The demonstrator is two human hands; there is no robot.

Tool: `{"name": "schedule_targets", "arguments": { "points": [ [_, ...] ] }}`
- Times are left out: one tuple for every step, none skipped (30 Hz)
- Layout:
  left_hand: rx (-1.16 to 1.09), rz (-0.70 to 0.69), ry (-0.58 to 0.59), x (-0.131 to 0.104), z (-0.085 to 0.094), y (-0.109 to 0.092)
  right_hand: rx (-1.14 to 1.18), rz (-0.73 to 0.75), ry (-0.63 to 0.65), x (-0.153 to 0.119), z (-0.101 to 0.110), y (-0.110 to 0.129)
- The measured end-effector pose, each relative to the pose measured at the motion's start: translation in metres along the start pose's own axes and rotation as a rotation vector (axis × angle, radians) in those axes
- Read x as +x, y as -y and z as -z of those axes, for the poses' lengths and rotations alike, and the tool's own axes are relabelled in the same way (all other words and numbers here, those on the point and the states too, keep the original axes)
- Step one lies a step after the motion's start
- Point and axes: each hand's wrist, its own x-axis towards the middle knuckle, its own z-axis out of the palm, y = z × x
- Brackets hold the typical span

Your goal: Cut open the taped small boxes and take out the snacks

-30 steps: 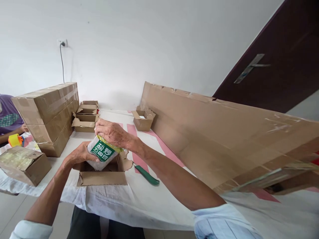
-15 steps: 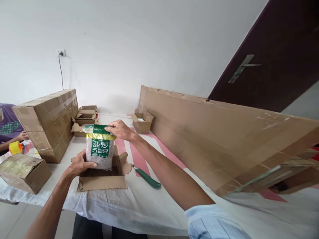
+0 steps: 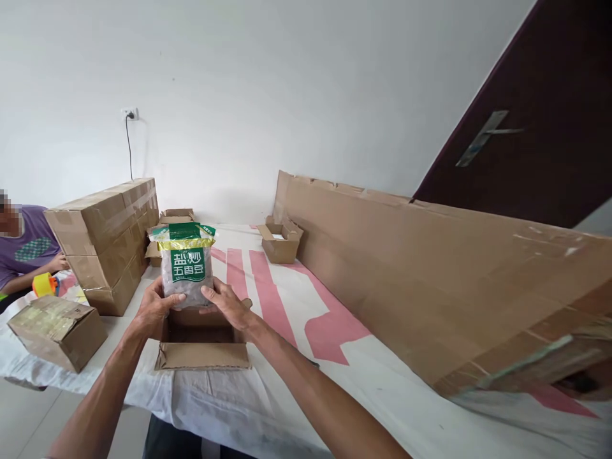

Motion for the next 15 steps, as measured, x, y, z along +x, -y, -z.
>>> {"name": "schedule_targets", "arguments": {
  "points": [
    [0.012, -0.007, 0.007, 0.001, 0.001, -0.003, 0.039, -0.025, -0.013, -0.001, -0.003, -0.006],
    [0.026, -0.01, 0.023, 0.002, 0.003, -0.005, 0.08, -0.046, -0.032, 0.0, -0.006, -0.01],
    [0.039, -0.005, 0.048, 0.003, 0.005, -0.006, 0.114, -0.057, -0.053, 0.001, -0.007, -0.014],
    [0.052, 0.006, 0.081, 0.003, 0.007, -0.007, 0.137, -0.062, -0.077, 0.002, -0.008, -0.017],
    [0.064, 0.021, 0.116, 0.003, 0.009, -0.007, 0.152, -0.064, -0.097, 0.004, -0.007, -0.019],
    [0.075, 0.042, 0.151, 0.002, 0.011, -0.007, 0.162, -0.065, -0.114, 0.005, -0.007, -0.021],
    [0.086, 0.064, 0.181, 0.002, 0.013, -0.006, 0.167, -0.066, -0.127, 0.005, -0.006, -0.023],
    [0.095, 0.083, 0.202, 0.003, 0.014, -0.004, 0.168, -0.068, -0.135, 0.006, -0.005, -0.025],
    [0.1, 0.094, 0.213, 0.003, 0.016, -0.003, 0.164, -0.07, -0.14, 0.006, -0.004, -0.027],
    [0.102, 0.099, 0.216, 0.004, 0.017, -0.001, 0.159, -0.074, -0.143, 0.007, -0.003, -0.028],
    [0.101, 0.102, 0.213, 0.006, 0.017, 0.001, 0.153, -0.077, -0.143, 0.009, -0.002, -0.03],
    [0.096, 0.102, 0.205, 0.007, 0.018, 0.003, 0.148, -0.078, -0.144, 0.01, -0.001, -0.031],
    [0.088, 0.1, 0.193, 0.009, 0.018, 0.005, 0.144, -0.076, -0.145, 0.013, -0.001, -0.032],
    [0.079, 0.101, 0.181, 0.011, 0.018, 0.007, 0.142, -0.071, -0.149, 0.015, 0.0, -0.033],
    [0.071, 0.104, 0.17, 0.012, 0.017, 0.01, 0.14, -0.064, -0.154, 0.017, 0.001, -0.035]
  ]
}}
